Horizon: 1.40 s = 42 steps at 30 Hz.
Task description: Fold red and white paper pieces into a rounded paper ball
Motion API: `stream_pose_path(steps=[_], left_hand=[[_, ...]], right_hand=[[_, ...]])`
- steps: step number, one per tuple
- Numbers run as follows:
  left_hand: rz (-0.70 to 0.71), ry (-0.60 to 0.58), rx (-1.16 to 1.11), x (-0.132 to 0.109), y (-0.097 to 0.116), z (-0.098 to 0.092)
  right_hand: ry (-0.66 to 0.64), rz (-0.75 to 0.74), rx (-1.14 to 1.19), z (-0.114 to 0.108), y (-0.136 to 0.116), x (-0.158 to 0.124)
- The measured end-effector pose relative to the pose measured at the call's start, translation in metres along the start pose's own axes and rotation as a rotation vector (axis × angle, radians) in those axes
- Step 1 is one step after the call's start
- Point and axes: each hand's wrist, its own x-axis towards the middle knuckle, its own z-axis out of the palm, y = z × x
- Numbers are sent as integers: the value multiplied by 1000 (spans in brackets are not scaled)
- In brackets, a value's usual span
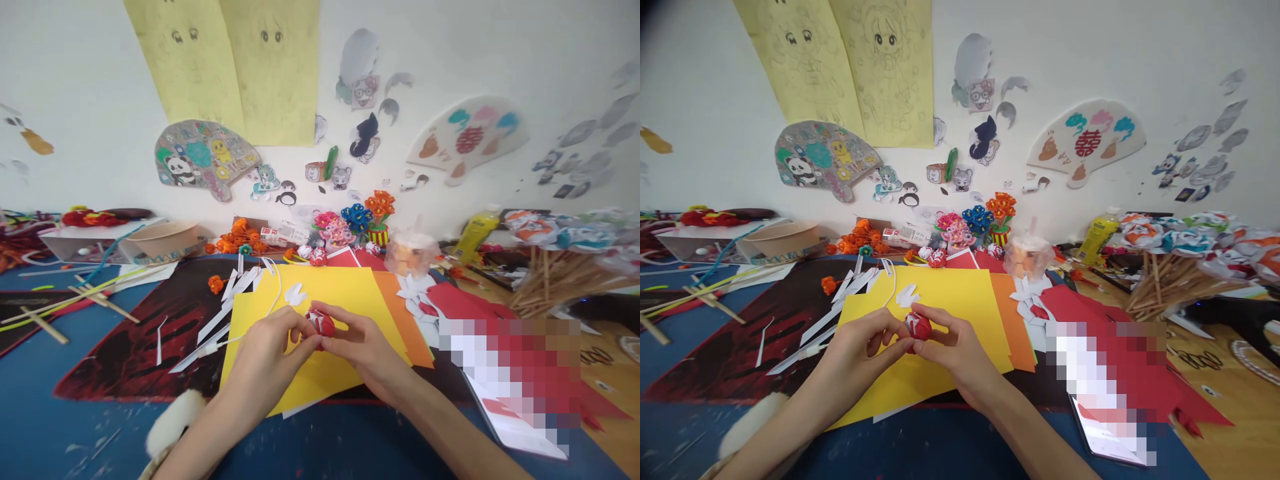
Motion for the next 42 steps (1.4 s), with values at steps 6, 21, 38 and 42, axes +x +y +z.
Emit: stream_pose_path(steps=[6, 21, 38, 42], left_hand=[[45, -7, 29, -3, 3, 2], [92, 80, 20, 3, -4, -8], [299, 129, 288, -4, -5, -1], [327, 134, 315, -4, -6, -1]], right_hand=[[0, 38, 65, 2, -1, 0], [43, 26, 115, 0, -3, 1], [32, -75, -18, 0, 2, 3], [33, -91, -27, -1, 2, 3]])
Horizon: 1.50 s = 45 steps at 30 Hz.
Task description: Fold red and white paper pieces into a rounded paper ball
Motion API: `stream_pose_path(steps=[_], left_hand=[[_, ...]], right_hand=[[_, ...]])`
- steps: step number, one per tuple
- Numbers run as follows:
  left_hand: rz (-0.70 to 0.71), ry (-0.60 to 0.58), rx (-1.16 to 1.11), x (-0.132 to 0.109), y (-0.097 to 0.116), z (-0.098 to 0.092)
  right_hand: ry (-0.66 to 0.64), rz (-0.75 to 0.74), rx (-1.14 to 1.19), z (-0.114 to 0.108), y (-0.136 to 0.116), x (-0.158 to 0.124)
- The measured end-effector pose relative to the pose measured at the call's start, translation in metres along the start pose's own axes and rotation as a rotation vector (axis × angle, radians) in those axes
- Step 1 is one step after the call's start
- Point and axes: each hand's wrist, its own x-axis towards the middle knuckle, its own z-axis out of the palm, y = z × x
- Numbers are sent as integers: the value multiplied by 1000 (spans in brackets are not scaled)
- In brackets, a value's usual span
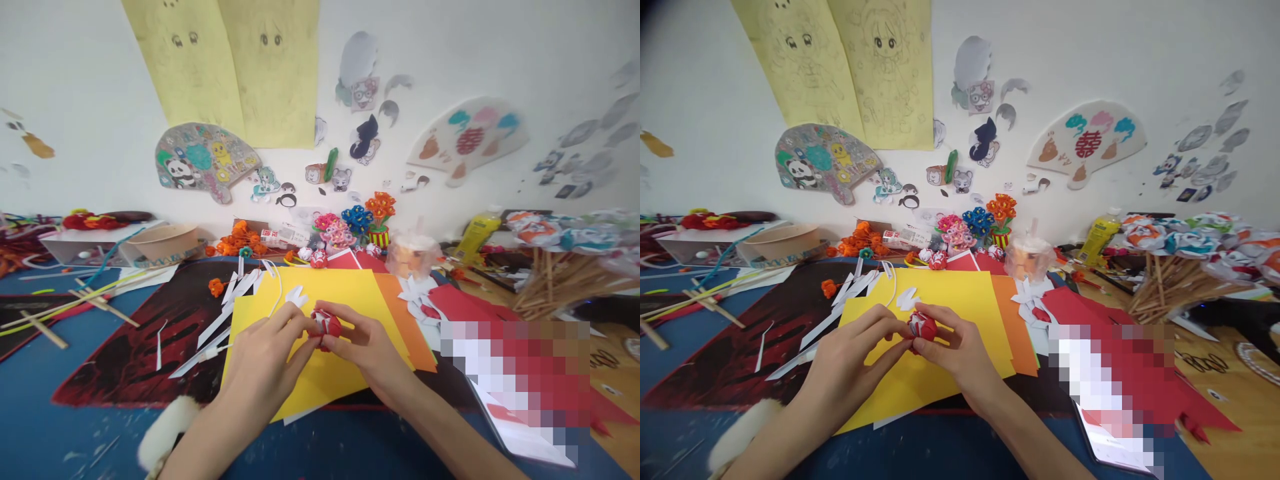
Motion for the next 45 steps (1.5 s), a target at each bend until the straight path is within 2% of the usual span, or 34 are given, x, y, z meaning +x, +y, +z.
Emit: stream_pose_path(steps=[11, 13, 18, 20, 25, 27, 30, 35, 45], left_hand=[[30, -17, 150, -1, 1, -1], [86, 34, 251, -1, 2, 1], [238, 255, 449, -4, 7, 9], [189, 239, 378, -4, 8, 9], [-161, 22, -169, 4, 2, -1], [-226, 2, -306, 7, -2, -5], [-244, -31, -395, 9, -7, -7], [-250, -57, -419, 8, -8, -5], [-143, -83, -328, 6, -5, -6]], right_hand=[[2, -31, -31, 0, 0, 0], [4, -27, -36, 0, 0, -1], [6, -40, -42, 1, 0, -1], [4, -43, -30, 1, 0, -1], [-28, -42, -21, -1, -1, -1], [-48, -44, -30, -2, -2, -1], [-68, -49, -41, -3, -3, -2], [-81, -62, -48, -3, -3, -2], [-64, -67, -51, -2, -3, -1]])
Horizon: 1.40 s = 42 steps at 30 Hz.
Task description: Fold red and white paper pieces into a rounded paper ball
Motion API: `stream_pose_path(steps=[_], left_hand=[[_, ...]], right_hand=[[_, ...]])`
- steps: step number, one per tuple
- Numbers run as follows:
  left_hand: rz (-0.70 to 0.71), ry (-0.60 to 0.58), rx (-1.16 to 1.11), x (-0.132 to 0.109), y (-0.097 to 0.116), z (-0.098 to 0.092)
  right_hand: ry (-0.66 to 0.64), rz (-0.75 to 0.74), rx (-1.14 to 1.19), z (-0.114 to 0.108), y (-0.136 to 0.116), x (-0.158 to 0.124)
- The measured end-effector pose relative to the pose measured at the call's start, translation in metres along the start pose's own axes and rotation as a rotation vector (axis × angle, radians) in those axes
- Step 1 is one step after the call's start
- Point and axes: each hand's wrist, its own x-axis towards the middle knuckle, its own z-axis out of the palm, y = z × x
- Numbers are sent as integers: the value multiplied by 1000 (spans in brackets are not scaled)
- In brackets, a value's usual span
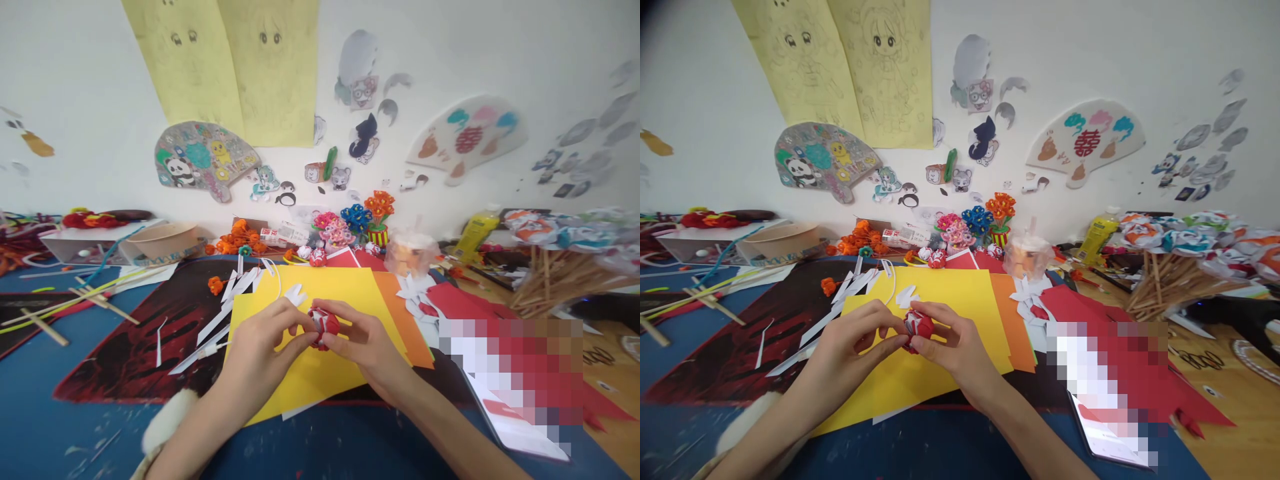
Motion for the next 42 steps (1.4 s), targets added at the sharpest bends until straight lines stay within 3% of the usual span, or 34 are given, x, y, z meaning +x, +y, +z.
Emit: stream_pose_path(steps=[11, 20, 28, 42], left_hand=[[64, -50, 71, -6, 1, 1], [127, -87, 35, -3, -2, -9], [96, 76, 56, -2, -1, -14], [44, 76, 23, -5, 5, 5]], right_hand=[[-6, 26, 46, 5, -2, -3], [-138, 247, 322, -1, 0, -1], [-52, 139, 255, 3, -2, -1], [-31, 79, 301, 5, -5, -1]])
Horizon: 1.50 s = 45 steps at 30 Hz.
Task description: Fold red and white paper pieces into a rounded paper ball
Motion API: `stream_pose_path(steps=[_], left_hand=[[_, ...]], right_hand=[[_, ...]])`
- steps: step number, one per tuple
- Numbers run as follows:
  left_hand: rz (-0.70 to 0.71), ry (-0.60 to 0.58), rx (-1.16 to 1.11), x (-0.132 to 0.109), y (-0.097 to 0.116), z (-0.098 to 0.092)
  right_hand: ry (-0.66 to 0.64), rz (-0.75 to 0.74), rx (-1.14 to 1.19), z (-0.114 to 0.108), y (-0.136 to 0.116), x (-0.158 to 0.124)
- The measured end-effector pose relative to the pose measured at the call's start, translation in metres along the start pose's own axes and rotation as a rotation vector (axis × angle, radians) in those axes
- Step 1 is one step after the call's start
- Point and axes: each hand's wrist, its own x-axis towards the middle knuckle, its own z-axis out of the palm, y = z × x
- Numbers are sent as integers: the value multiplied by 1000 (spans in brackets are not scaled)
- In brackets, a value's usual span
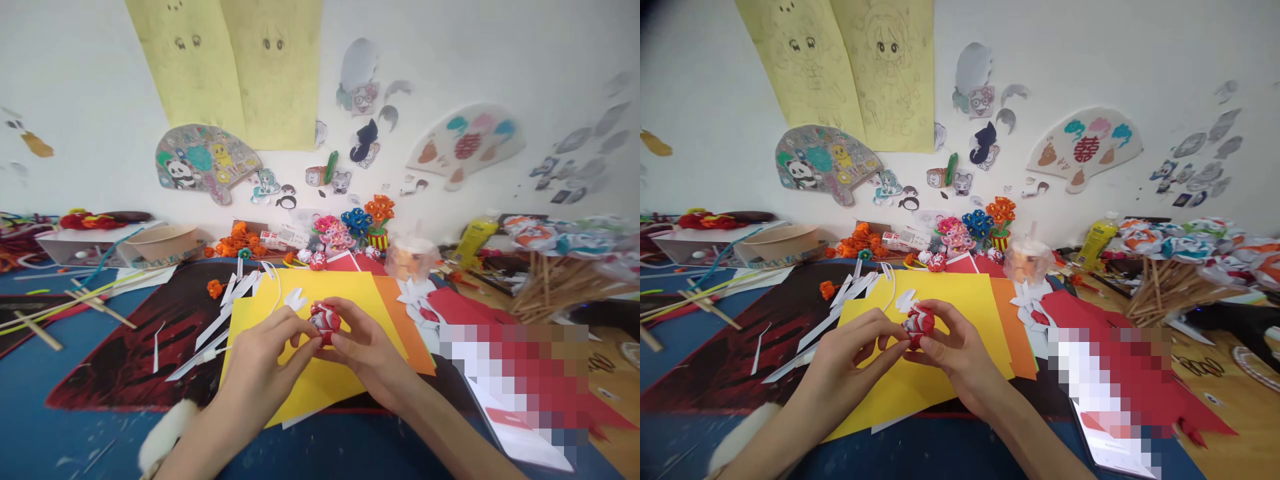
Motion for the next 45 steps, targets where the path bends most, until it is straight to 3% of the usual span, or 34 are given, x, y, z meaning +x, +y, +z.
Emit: stream_pose_path(steps=[7, 13, 17, 27, 33, 38, 40, 42, 45], left_hand=[[-12, -15, -61, 2, 2, 2], [58, -25, -31, 3, 5, -1], [52, 29, -36, 3, 4, -2], [42, 41, 112, 0, 1, 1], [142, 75, 286, -1, -1, 5], [348, 158, 561, -3, -1, 9], [378, 172, 558, -3, -1, 9], [290, 143, 416, -2, -1, 7], [43, 56, 126, 2, 0, 2]], right_hand=[[34, 10, 4, 1, -1, 0], [50, 20, -1, -1, 1, 0], [48, 32, -16, -1, 0, 0], [19, 24, -29, 1, 1, 0], [34, 29, -44, 0, 4, 0], [44, 37, -55, 0, 6, 0], [42, 41, -49, 1, 6, 0], [34, 43, -42, 1, 4, -1], [22, 39, -33, 2, 1, -1]])
